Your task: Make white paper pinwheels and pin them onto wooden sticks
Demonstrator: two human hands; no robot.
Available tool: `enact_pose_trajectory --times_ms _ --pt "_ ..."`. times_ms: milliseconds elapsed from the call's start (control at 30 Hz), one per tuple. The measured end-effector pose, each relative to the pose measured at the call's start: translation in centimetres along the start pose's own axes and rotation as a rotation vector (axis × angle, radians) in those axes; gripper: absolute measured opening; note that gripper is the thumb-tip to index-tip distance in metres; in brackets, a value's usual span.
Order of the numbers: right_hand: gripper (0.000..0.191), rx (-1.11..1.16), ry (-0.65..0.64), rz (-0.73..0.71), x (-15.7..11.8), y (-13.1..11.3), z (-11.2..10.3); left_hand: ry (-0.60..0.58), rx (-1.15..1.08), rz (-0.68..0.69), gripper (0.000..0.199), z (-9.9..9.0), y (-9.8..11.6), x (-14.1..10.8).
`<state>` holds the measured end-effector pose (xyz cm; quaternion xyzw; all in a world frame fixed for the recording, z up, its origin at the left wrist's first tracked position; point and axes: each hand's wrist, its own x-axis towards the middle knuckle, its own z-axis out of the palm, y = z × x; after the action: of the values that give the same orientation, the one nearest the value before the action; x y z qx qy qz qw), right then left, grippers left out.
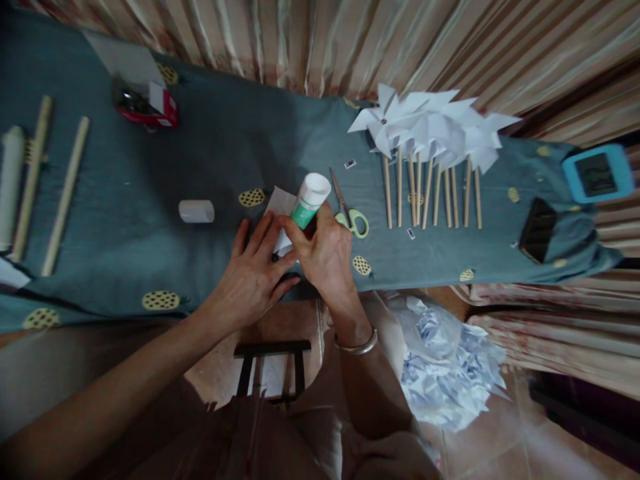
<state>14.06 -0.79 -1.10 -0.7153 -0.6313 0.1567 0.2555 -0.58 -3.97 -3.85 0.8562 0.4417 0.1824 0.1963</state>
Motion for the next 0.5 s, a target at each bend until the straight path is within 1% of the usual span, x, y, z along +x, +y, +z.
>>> enact_pose_trajectory --times_ms 200,500 --pt "0.031 -0.007 -0.001 -0.035 -0.08 -0.19 -0.15 -0.008 0.010 -0.002 0.045 0.01 -0.02 0.03" --pt "0.030 0.001 -0.053 -0.042 -0.30 -0.01 -0.16 -0.021 0.031 0.001 0.042 -0.06 -0.04 0.06"
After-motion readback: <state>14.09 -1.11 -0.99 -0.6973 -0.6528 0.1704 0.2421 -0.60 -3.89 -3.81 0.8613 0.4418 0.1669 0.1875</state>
